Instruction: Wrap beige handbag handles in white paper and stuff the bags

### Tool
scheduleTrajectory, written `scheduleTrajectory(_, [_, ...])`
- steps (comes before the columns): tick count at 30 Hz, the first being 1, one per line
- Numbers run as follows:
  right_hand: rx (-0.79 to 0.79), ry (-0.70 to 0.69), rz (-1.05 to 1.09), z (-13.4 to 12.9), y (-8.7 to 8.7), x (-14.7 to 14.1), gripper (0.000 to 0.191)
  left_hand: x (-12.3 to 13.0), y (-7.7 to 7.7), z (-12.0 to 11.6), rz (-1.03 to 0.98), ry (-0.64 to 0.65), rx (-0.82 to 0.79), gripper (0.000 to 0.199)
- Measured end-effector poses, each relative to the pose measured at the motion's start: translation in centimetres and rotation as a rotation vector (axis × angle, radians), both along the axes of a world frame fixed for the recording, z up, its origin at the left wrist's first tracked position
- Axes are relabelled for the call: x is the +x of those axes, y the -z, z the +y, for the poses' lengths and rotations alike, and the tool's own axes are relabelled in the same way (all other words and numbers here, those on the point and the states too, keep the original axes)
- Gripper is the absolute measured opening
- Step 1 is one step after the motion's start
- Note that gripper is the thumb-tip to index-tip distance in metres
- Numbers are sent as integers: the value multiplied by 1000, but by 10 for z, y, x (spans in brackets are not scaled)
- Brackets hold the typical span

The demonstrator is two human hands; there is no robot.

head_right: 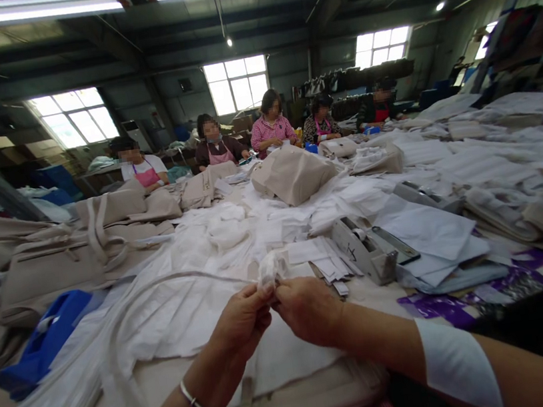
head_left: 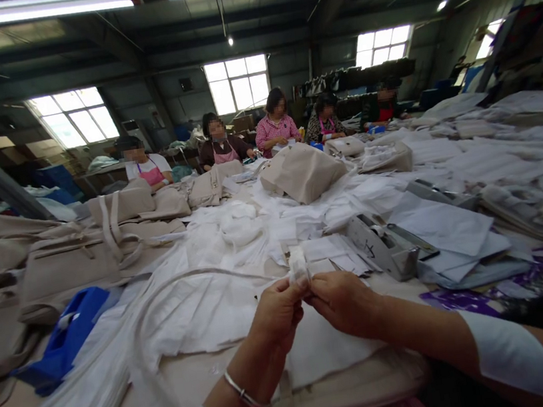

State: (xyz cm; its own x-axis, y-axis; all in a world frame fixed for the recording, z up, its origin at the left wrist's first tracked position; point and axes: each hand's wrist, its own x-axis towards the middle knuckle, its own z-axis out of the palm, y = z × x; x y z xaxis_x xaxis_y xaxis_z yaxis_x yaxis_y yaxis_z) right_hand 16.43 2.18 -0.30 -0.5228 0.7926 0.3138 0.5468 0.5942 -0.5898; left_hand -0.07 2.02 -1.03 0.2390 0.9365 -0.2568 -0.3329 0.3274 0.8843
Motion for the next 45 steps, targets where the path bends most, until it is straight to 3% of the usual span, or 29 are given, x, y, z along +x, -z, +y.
scheduleTrajectory(3, [-585, -63, 324, 15, 1, 12, 37, -1, 3, -1, 274, -9, 310, 22])
scheduleTrajectory(5, [-997, -18, 607, 25, 4, 16, 42, -4, 4, -2, 449, 27, 591, 22])
scheduleTrajectory(8, [-1272, 23, 825, 31, 9, 13, 39, -9, 6, 0, 565, 121, 817, 18])
scheduleTrajectory(10, [-1282, 35, 829, 30, 12, 10, 37, -12, 6, 3, 577, 165, 792, 14])
scheduleTrajectory(12, [-1169, 62, 738, 27, 13, 6, 34, -14, 6, 7, 507, 238, 603, 21])
scheduleTrajectory(14, [-911, 71, 539, 24, 13, 4, 27, -13, 7, 13, 347, 288, 302, 38])
scheduleTrajectory(16, [-581, 85, 243, 21, 12, 0, 25, -7, 11, 17, 246, 248, 85, 49])
scheduleTrajectory(18, [-299, 148, -66, 18, 12, -4, 27, 3, 16, 20, 288, 131, 47, 52])
scheduleTrajectory(21, [-121, 195, -354, 16, 11, -5, 27, 14, 21, 21, 387, 2, 111, 49])
scheduleTrajectory(24, [-253, 43, -246, 23, 9, 7, 26, 14, 20, 20, 390, -36, 160, 43])
scheduleTrajectory(26, [-549, 30, 24, 31, 9, 17, 34, 10, 17, 20, 365, -8, 198, 38])
scheduleTrajectory(29, [-1122, 145, 505, 42, 11, 25, 38, 7, 13, 22, 309, 135, 253, 33])
scheduleTrajectory(31, [-1348, 190, 726, 46, 15, 21, 33, 7, 15, 24, 311, 220, 309, 30])
scheduleTrajectory(32, [-1383, 218, 782, 47, 17, 18, 30, 7, 16, 25, 335, 246, 348, 29])
scheduleTrajectory(35, [-1309, 321, 842, 48, 23, 8, 22, 5, 21, 31, 421, 305, 411, 29])
scheduleTrajectory(37, [-1139, 311, 773, 46, 25, 5, 20, 3, 21, 37, 386, 343, 283, 36])
scheduleTrajectory(40, [-592, 182, 448, 43, 27, 5, 22, 5, 20, 47, 157, 256, -79, 46])
scheduleTrajectory(42, [-218, 177, 172, 41, 31, 7, 23, 11, 20, 55, 67, 141, -203, 50])
scheduleTrajectory(45, [5, 221, -82, 41, 38, 10, 20, 19, 25, 63, 90, 62, -199, 50])
